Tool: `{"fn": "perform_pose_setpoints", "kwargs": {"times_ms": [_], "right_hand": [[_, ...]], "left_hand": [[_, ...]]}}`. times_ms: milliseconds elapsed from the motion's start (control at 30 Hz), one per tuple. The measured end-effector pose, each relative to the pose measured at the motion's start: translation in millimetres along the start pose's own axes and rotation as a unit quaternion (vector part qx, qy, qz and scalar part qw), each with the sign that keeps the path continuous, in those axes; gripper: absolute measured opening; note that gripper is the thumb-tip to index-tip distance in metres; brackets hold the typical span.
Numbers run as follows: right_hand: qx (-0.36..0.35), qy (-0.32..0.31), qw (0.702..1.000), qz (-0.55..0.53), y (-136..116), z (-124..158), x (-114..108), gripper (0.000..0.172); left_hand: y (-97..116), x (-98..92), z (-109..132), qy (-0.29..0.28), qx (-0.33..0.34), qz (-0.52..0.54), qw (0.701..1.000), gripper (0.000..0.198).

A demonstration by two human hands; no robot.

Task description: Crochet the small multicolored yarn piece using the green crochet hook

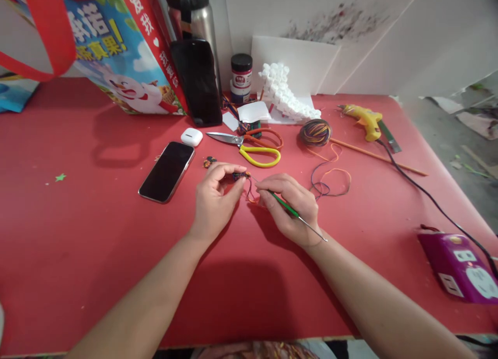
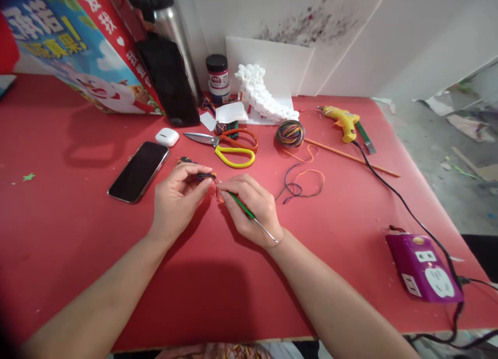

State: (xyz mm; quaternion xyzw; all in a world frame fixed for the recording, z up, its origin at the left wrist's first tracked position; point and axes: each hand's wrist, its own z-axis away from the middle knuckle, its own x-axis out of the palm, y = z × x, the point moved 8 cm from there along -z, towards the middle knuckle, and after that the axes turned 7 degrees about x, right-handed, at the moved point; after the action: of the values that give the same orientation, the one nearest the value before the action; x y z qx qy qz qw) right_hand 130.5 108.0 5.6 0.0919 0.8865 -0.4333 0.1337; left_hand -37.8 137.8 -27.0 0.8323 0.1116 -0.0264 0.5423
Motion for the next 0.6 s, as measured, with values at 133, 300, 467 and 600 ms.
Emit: {"fn": "perform_pose_setpoints", "kwargs": {"times_ms": [133,300,467,600], "right_hand": [[-0.022,-0.007,1.0,0.015,-4,1,0,0.022],[-0.029,-0.017,0.999,0.031,-5,2,2,0.023],[-0.023,-0.02,0.999,0.031,-4,2,2,0.024],[-0.016,-0.021,0.999,0.035,-3,2,3,0.022]], "left_hand": [[6,0.6,1,-0.003,0.025,-0.037,0.999,0.014],[12,1.1,1,-0.002,0.051,-0.064,0.997,0.018],[10,1.4,1,-0.003,0.049,-0.064,0.997,0.018],[9,1.7,1,-0.006,0.048,-0.056,0.997,0.017]]}}
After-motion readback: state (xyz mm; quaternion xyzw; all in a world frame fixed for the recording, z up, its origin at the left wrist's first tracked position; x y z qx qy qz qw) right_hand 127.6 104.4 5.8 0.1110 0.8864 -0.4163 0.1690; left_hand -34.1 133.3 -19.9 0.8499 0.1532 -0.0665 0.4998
